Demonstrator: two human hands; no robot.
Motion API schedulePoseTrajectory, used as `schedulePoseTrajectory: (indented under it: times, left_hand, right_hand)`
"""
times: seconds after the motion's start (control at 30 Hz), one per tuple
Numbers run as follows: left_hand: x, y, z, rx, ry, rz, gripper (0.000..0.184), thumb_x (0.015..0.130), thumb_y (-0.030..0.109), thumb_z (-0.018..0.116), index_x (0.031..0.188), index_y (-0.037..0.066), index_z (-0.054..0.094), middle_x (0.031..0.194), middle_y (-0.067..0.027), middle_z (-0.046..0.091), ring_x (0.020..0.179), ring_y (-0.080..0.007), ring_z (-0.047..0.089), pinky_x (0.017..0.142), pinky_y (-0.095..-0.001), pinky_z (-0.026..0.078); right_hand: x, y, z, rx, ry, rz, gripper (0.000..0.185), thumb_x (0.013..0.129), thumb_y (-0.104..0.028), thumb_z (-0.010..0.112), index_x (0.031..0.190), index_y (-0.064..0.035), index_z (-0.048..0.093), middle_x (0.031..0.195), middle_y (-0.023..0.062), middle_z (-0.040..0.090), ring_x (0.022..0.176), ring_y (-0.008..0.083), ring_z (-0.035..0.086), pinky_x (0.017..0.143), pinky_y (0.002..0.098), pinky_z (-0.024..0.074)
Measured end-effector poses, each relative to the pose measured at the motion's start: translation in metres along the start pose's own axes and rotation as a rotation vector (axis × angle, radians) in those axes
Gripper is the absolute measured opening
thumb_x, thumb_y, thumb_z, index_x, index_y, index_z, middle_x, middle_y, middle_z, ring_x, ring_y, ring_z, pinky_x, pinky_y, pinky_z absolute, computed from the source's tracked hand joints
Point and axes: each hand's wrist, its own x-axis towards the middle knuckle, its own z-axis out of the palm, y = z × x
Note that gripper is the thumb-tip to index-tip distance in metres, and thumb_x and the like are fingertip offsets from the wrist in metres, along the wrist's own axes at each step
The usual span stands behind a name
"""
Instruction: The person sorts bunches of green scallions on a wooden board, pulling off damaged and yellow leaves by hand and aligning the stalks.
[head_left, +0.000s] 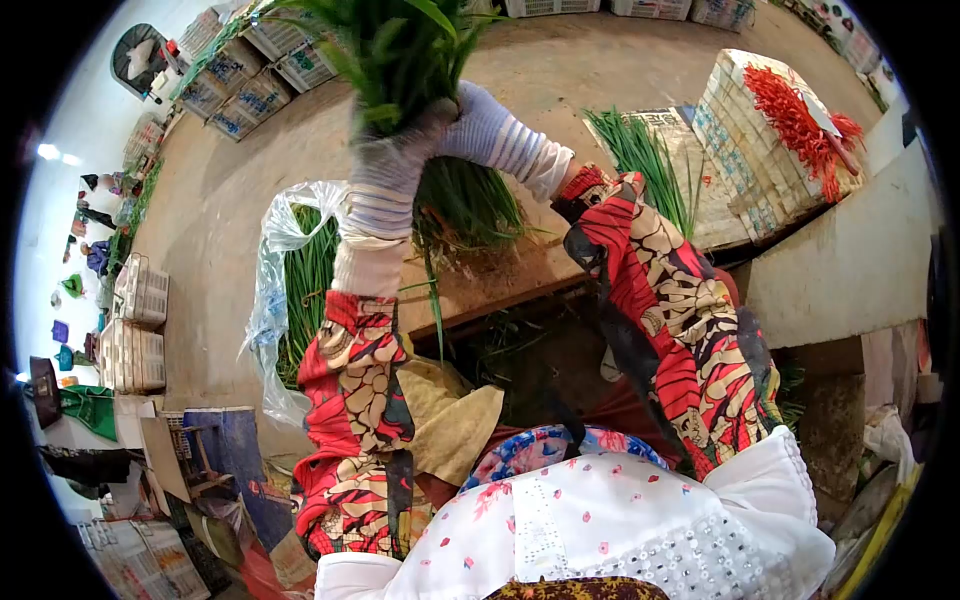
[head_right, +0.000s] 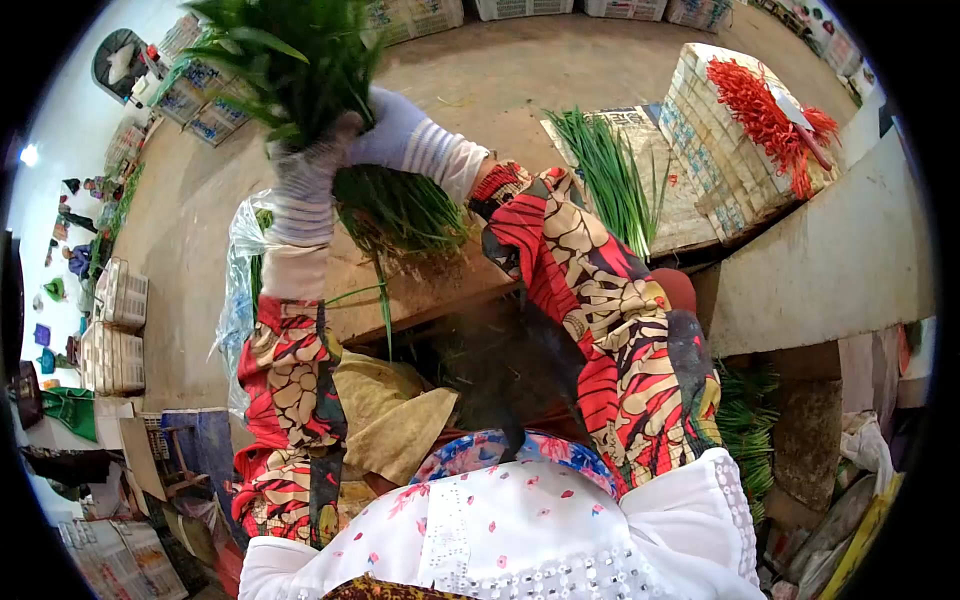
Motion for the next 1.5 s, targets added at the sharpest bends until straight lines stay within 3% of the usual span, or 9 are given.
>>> schedulePoseTrajectory:
  times: [0.27,0.4,0.5,0.8,0.93,1.1,1.27,1.43,1.5]
  left_hand:
    - [0.0,0.03,-0.019,-0.029,-0.042,-0.345,0.038,0.072,0.015,0.077,0.104,0.002,0.062,0.097,-0.0072,0.065,0.088,-0.0167,0.06,0.076,-0.0288,0.05]
    - [0.015,0.033,-0.027,0.303,-0.281,-0.269,0.038,0.074,0.021,0.076,0.104,0.002,0.062,0.093,-0.0074,0.065,0.082,-0.0156,0.061,0.071,-0.0291,0.05]
    - [0.034,0.053,-0.03,0.291,-0.519,-0.138,0.035,0.074,0.022,0.076,0.1,0.003,0.064,0.091,-0.0062,0.066,0.078,-0.0158,0.061,0.068,-0.0289,0.05]
    - [0.035,0.094,-0.001,0.075,-0.518,-0.202,0.024,0.082,0.019,0.063,0.096,0.001,0.059,0.084,-0.0079,0.059,0.084,-0.0217,0.058,0.083,-0.034,0.046]
    - [0.012,0.097,-0.036,-0.184,-0.333,-0.353,0.018,0.084,0.018,0.061,0.088,0.0,0.064,0.084,-0.0083,0.065,0.081,-0.0182,0.061,0.077,-0.031,0.048]
    - [-0.003,0.123,-0.035,-0.482,0.039,-0.251,0.023,0.082,0.024,0.059,0.085,0.002,0.06,0.074,-0.0067,0.053,0.076,-0.0226,0.054,0.073,-0.0331,0.047]
    - [0.004,0.135,-0.021,-0.456,-0.304,-0.232,0.021,0.083,0.023,0.059,0.085,0.002,0.06,0.077,-0.0091,0.056,0.075,-0.0238,0.056,0.071,-0.0347,0.047]
    - [-0.02,0.138,-0.049,-0.558,0.05,-0.205,0.022,0.083,0.023,0.06,0.08,0.002,0.056,0.071,-0.0055,0.053,0.069,-0.021,0.054,0.088,-0.0361,0.044]
    - [-0.045,0.134,-0.082,-0.549,0.248,-0.102,0.018,0.077,0.017,0.067,0.072,0.006,0.053,0.067,-0.0044,0.054,0.069,-0.0185,0.056,0.074,-0.0334,0.049]
  right_hand:
    - [0.014,-0.044,-0.016,-0.302,-0.445,0.067,0.054,0.069,-0.015,0.079,0.115,-0.0027,0.054,0.104,0.0073,0.063,0.095,0.0145,0.057,0.083,0.0303,0.0492]
    - [0.01,-0.013,-0.01,0.235,-0.392,0.156,0.054,0.069,-0.024,0.079,0.114,-0.0062,0.057,0.103,0.0047,0.063,0.094,0.0129,0.056,0.084,0.0298,0.0483]
    - [0.011,-0.005,-0.008,0.145,-0.38,0.17,0.054,0.069,-0.027,0.08,0.114,-0.006,0.057,0.103,0.0047,0.063,0.094,0.0132,0.056,0.084,0.03,0.0483]
    - [-0.001,-0.06,-0.009,0.678,-0.609,0.326,0.047,0.075,-0.015,0.073,0.116,-0.0002,0.055,0.107,0.0087,0.062,0.097,0.0172,0.058,0.087,0.0318,0.0485]
    - [-0.018,0.001,0.01,0.269,-0.883,0.232,0.057,0.063,-0.002,0.066,0.118,0.0015,0.052,0.11,0.0081,0.06,0.095,0.0154,0.056,0.083,0.0292,0.0467]
    - [-0.106,0.004,-0.009,-0.23,-0.375,0.548,0.032,0.089,-0.017,0.053,0.117,-0.0021,0.056,0.101,0.0069,0.063,0.087,0.0143,0.056,0.077,0.0302,0.0462]
    - [-0.115,0.041,-0.001,-0.142,-0.402,0.644,0.032,0.09,-0.019,0.052,0.118,-0.0035,0.055,0.104,0.0062,0.062,0.088,0.0128,0.056,0.079,0.0302,0.0467]
    - [-0.149,0.078,0.005,0.238,-0.456,0.922,0.032,0.092,-0.021,0.05,0.12,-0.0049,0.054,0.107,0.0054,0.061,0.089,0.0113,0.055,0.08,0.0303,0.0473]
    - [-0.179,0.094,0.015,0.519,-0.459,1.103,0.032,0.093,-0.021,0.05,0.12,-0.0055,0.054,0.108,0.0051,0.061,0.09,0.0107,0.055,0.081,0.0303,0.0475]
